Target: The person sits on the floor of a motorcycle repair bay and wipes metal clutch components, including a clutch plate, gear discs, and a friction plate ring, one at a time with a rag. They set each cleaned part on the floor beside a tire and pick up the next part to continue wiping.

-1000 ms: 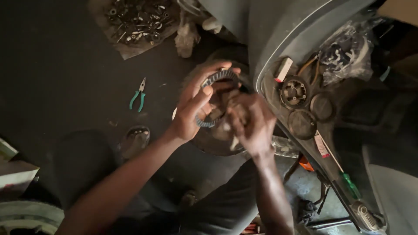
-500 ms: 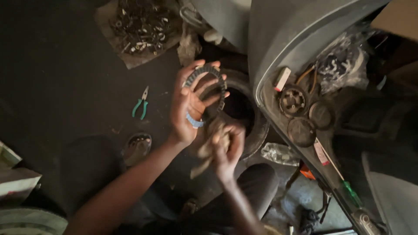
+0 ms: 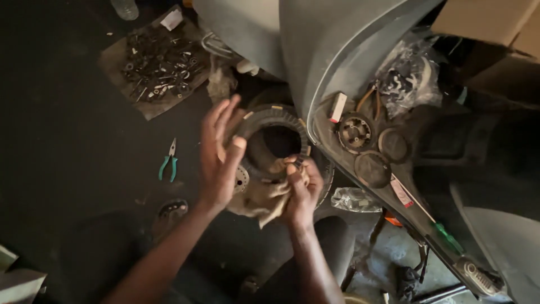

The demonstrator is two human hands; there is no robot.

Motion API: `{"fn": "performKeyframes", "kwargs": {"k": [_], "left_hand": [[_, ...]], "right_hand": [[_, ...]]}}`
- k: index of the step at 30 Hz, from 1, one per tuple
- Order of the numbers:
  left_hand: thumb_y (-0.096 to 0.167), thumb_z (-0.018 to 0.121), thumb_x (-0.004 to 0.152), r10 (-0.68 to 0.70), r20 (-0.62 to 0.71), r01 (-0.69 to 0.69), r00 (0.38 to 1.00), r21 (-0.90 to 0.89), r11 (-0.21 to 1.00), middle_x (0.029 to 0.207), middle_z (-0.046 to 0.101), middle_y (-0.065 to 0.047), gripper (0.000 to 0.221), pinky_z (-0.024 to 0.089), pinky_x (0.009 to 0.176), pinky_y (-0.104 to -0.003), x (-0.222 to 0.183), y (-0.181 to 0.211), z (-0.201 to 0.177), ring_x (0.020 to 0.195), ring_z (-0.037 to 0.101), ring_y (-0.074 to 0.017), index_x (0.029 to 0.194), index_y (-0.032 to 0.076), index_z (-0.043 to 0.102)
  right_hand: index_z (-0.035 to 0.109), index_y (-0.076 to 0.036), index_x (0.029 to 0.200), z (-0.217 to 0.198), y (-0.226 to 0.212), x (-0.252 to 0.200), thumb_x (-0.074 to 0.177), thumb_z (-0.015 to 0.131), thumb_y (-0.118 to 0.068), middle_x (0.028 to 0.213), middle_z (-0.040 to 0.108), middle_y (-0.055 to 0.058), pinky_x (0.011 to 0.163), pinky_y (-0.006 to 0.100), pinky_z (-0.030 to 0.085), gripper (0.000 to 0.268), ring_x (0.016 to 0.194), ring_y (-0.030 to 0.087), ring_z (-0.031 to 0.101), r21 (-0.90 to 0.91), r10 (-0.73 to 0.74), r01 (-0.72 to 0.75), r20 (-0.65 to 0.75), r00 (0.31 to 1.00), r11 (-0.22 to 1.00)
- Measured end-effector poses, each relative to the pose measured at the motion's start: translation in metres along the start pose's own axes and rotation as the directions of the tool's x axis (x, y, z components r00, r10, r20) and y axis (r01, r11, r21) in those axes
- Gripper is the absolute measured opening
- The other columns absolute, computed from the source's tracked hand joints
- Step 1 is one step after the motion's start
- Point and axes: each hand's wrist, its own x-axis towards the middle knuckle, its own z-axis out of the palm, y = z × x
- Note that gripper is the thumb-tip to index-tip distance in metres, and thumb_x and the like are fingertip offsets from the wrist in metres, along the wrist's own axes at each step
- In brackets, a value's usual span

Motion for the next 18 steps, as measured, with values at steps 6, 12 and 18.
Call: {"fn": "performKeyframes", "kwargs": {"k": [6,12,18], "left_hand": [[0.058,0.062,0.096,0.115,0.166,-0.188,0.979,0.538,0.822,0.167,0.026,-0.021,0.09,0.026,0.13,-0.057,-0.008,-0.024,0.01,0.158,0.027,-0.0405,0.163,0.01,0.026],[0.06,0.054,0.101,-0.01,0.081,-0.014,0.997,0.287,0.958,0.166,0.035,-0.014,0.082,0.046,0.116,-0.049,-0.009,-0.02,0.006,0.148,0.045,-0.0318,0.163,0.011,0.034],[0.065,0.041,0.101,-0.128,0.11,0.154,0.986,-0.271,0.95,0.16,0.044,-0.018,0.084,0.057,0.099,-0.048,0.0,-0.008,0.001,0.138,0.055,-0.0328,0.161,0.006,0.031]], "right_hand": [[0.074,-0.011,0.092,-0.026,0.02,-0.001,0.087,0.079,-0.028,0.084,0.067,0.004,0.054,0.027,0.053,0.019,0.062,0.012,0.061,-0.786,-0.307,0.38,0.253,0.917,0.487],[0.057,-0.001,0.117,0.015,-0.011,-0.014,0.089,0.082,-0.017,0.102,0.065,0.009,0.074,0.038,0.054,0.041,0.089,0.021,0.065,-0.658,-0.329,0.616,0.52,0.788,0.433],[0.064,-0.006,0.122,-0.039,0.015,-0.022,0.095,0.077,-0.005,0.109,0.074,0.012,0.068,0.029,0.064,0.029,0.082,0.014,0.077,-0.431,-0.211,0.581,0.648,0.732,0.691]]}}
